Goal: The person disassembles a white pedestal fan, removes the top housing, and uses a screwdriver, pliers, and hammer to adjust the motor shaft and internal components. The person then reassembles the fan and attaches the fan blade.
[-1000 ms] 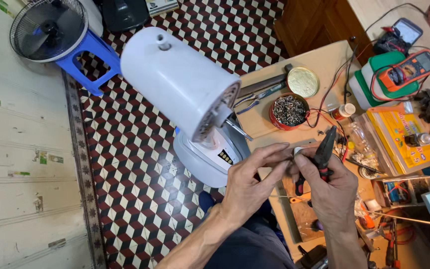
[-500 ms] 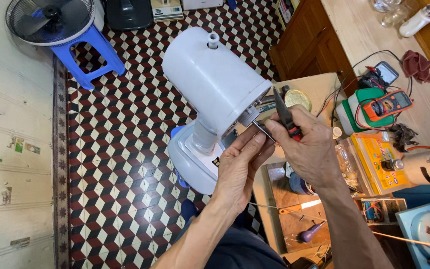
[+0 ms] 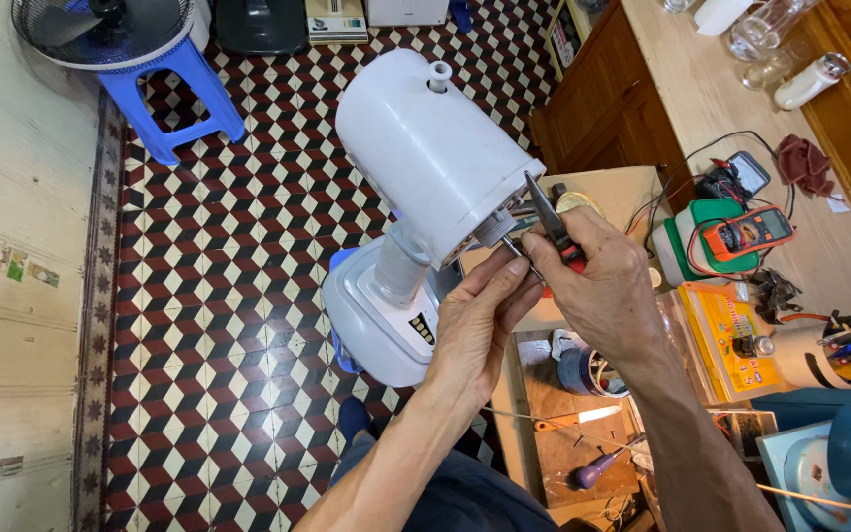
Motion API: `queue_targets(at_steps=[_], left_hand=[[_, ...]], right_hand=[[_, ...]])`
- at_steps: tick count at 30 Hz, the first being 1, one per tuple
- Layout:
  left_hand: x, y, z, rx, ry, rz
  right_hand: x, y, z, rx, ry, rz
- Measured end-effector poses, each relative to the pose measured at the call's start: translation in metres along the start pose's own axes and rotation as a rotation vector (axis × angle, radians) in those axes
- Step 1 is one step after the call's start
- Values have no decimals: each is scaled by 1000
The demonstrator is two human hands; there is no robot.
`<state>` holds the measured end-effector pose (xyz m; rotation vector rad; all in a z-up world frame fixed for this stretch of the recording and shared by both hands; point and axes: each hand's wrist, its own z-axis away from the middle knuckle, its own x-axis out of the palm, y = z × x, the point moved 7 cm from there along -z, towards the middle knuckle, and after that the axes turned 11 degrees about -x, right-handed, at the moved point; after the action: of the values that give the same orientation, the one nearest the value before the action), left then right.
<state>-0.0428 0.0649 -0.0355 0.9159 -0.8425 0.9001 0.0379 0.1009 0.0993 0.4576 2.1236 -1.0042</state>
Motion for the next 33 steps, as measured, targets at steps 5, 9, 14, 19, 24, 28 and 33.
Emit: queue_targets(at_steps=[5, 9, 14, 19, 24, 28, 33], left_hand=[[1, 1, 0, 8, -4, -10], [3, 2, 2, 11, -8, -24], [6, 3, 2, 40, -20, -23], [4, 3, 0, 44, 6, -39], [5, 5, 1, 59, 6, -34], [5, 5, 3, 39, 29, -69], [7, 7, 3, 46, 26, -70]], right_hand=[[1, 0, -4, -18, -28, 37], [2, -4, -6, -71, -94, 108], [5, -13, -10, -197, -97, 112], [6, -10, -8, -172, -78, 98], [7, -7, -5, -186, 22, 76], [9, 0, -1, -115, 48, 69], [10, 5, 2, -52, 65, 46]])
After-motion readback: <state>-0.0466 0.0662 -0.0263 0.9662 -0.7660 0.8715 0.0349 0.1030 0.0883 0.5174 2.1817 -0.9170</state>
